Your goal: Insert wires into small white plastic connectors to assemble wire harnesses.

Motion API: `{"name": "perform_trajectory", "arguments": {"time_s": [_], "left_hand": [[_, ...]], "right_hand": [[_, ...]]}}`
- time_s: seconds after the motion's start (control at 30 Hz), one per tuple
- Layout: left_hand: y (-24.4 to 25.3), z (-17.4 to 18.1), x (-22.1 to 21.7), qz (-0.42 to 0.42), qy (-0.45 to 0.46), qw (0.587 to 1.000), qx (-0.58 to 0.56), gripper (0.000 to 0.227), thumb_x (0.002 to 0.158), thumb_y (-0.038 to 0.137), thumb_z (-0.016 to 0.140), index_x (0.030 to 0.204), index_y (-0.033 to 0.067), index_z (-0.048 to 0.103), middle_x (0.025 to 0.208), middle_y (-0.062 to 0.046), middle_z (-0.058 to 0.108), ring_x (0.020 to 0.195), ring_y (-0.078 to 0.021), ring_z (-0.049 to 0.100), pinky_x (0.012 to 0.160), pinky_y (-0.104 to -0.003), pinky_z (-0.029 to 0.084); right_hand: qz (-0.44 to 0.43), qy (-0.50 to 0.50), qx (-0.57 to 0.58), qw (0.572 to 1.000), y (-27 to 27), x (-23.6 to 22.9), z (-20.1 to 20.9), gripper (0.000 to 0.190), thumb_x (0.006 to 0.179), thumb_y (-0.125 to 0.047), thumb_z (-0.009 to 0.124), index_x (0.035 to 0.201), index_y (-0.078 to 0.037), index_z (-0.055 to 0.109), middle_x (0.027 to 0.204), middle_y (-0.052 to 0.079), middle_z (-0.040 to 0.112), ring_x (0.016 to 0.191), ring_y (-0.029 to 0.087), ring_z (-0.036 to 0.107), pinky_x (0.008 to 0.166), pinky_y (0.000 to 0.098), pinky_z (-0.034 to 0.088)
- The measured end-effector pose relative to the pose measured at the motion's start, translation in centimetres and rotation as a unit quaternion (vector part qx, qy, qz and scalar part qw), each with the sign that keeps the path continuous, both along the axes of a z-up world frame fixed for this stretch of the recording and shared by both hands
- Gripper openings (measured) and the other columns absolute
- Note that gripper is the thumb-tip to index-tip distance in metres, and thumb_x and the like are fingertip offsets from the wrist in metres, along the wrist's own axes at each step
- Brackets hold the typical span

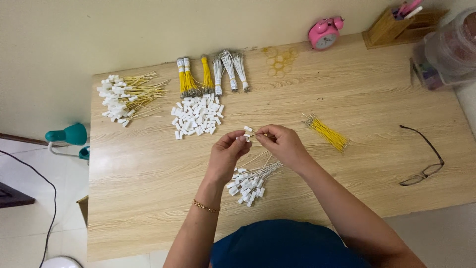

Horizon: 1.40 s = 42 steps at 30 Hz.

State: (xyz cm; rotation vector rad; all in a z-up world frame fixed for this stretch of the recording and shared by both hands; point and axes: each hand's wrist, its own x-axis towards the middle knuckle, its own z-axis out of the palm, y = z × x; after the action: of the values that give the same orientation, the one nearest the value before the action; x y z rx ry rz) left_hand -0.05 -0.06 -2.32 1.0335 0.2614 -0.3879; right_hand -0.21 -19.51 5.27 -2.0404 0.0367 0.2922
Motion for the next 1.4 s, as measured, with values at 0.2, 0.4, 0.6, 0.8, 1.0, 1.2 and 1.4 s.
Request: {"name": "perform_trajectory", "arguments": {"time_s": [0.2,0.4,0.6,0.8,1.0,1.2,1.4], "left_hand": [[-0.3,1.2,-0.5,0.014,0.037,0.995,-0.091,0.028,0.101,0.014,0.062,0.125,0.0004,0.064,0.101,-0.012,0.073,0.092,-0.0216,0.072,0.088,-0.038,0.063],[-0.6,1.4,-0.5,0.018,0.042,0.993,-0.105,0.025,0.101,0.013,0.063,0.123,0.0016,0.065,0.102,-0.012,0.073,0.096,-0.0232,0.073,0.088,-0.039,0.062],[-0.8,0.9,-0.5,0.018,0.036,0.991,-0.129,0.023,0.101,0.011,0.063,0.121,0.0015,0.066,0.102,-0.012,0.073,0.095,-0.0227,0.072,0.090,-0.039,0.062],[-0.8,-0.7,-0.4,0.007,0.010,0.997,-0.075,0.022,0.100,0.009,0.065,0.119,-0.0008,0.066,0.105,-0.012,0.072,0.096,-0.0222,0.072,0.091,-0.038,0.060],[-0.7,-1.0,-0.3,0.007,0.025,0.995,-0.091,0.022,0.098,0.009,0.065,0.119,-0.0007,0.066,0.107,-0.012,0.071,0.097,-0.0222,0.072,0.092,-0.037,0.062],[-1.2,-0.9,-0.3,-0.001,0.045,0.998,-0.054,0.023,0.099,0.010,0.065,0.119,-0.0015,0.067,0.108,-0.012,0.071,0.095,-0.0221,0.071,0.090,-0.036,0.061],[-1.0,-2.9,-0.1,-0.003,0.014,0.996,-0.084,0.021,0.100,0.010,0.064,0.117,-0.0035,0.065,0.110,-0.013,0.071,0.097,-0.0220,0.071,0.092,-0.036,0.062]], "right_hand": [[0.009,-0.026,-0.006,1.000,0.0,-0.3,-0.5,0.021,0.094,-0.025,0.069,0.102,-0.006,0.075,0.079,0.002,0.070,0.066,0.009,0.060,0.059,0.0273,0.050],[0.014,-0.040,-0.026,0.999,0.0,-0.2,-0.3,0.022,0.095,-0.026,0.069,0.099,-0.006,0.074,0.084,0.003,0.072,0.071,0.010,0.065,0.063,0.0278,0.054],[-0.003,-0.011,-0.014,1.000,0.2,-0.1,-0.6,0.021,0.094,-0.025,0.068,0.102,-0.006,0.074,0.085,0.003,0.073,0.070,0.012,0.065,0.062,0.0291,0.053],[0.041,-0.015,-0.011,0.999,0.1,0.0,-0.4,0.023,0.096,-0.025,0.067,0.103,-0.004,0.073,0.083,0.005,0.073,0.072,0.013,0.064,0.065,0.0292,0.052],[0.034,0.023,-0.014,0.999,-0.4,0.5,-2.5,0.021,0.099,-0.024,0.065,0.105,-0.004,0.067,0.082,0.008,0.070,0.072,0.016,0.062,0.066,0.0325,0.052],[0.053,0.025,-0.068,0.996,0.4,0.4,-1.9,0.023,0.099,-0.028,0.060,0.100,-0.005,0.065,0.082,0.009,0.070,0.072,0.021,0.066,0.066,0.0373,0.053],[0.042,-0.059,-0.094,0.993,0.8,0.5,-5.3,0.024,0.097,-0.028,0.063,0.099,-0.004,0.064,0.087,0.013,0.072,0.076,0.027,0.070,0.068,0.0394,0.054]]}}
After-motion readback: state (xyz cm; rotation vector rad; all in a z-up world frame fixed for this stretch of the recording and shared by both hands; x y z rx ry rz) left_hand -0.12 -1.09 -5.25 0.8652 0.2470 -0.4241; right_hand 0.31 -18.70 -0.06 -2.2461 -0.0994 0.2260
